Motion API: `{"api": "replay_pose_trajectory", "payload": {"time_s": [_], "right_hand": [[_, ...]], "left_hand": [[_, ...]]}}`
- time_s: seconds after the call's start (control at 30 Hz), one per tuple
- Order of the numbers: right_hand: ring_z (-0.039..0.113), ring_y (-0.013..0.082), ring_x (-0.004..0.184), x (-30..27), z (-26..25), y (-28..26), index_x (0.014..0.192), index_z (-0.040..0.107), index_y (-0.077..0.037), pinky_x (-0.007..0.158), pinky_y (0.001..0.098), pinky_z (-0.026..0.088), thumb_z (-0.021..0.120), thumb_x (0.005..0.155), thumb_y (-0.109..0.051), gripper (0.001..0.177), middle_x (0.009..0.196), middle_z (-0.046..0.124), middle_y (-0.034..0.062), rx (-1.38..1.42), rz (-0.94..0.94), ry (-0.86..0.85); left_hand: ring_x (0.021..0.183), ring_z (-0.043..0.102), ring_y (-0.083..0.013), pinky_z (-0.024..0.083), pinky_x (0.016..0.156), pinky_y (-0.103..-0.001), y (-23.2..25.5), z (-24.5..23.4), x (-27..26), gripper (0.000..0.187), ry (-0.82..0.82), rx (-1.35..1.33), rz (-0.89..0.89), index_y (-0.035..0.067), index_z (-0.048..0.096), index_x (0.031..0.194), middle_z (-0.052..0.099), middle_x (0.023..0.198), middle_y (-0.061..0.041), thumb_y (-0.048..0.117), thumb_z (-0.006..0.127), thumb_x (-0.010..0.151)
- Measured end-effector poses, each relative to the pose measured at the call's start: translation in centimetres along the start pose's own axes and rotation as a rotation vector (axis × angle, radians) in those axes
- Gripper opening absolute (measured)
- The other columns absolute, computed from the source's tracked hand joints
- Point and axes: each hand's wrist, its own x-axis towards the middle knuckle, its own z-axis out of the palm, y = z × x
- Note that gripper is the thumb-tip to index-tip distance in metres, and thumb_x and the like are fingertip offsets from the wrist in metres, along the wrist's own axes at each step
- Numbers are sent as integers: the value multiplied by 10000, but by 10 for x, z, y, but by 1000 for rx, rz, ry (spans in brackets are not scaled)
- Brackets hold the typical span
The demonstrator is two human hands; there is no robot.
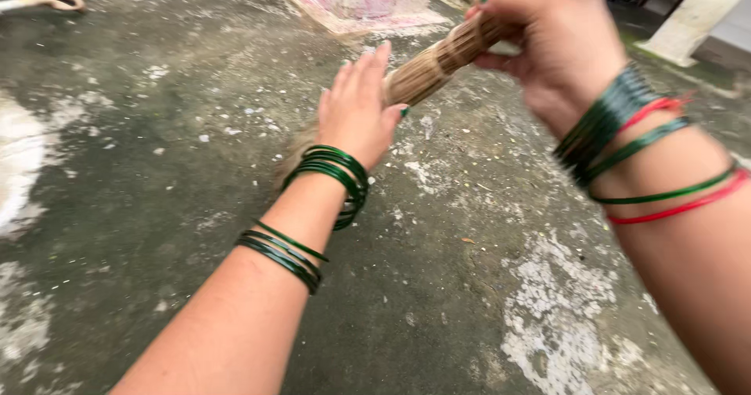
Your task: The person sweeps an outdoor courtyard area using a traditional short broom, moving debris away from a wall and across the concrete surface.
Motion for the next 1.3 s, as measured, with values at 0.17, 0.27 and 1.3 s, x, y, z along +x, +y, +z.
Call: {"api": "replay_pose_trajectory", "payload": {"time_s": [0.17, 0.27, 1.3], "right_hand": [[727, 181, 908, -28, 43, 73, 922, 609, -69, 811, 422, 632, 655, 898, -74, 52, 944, 699, 49, 384, 301, -74], [745, 208, 847, -47, 32, 93, 918, 642, -85, 782, 421, 657, 681, 842, -61, 89, 892, 719, 50, 251, 481, 26], [755, 243, 914, -106, -180, 70, 967, 584, -58, 767, 477, 670, 640, 840, 30, 165, 957, 719, 78, 135, 332, 165]], "left_hand": [[1286, 594, -217, 373, 1156, -565, -17, -23, -37, 470, -294, 280, -159, 361, 477, 1452, 672, 1337, -12, 413, 568, 994], [1142, 684, -267, 474, 1034, -539, -4, 3, -61, 431, -461, 341, -214, 354, 496, 1414, 719, 1209, -64, 419, 569, 994], [1136, 674, -368, 517, 996, -502, 125, 145, -81, 746, -628, 198, -180, 299, 347, 1529, 697, 1220, -186, 230, 711, 881]]}}
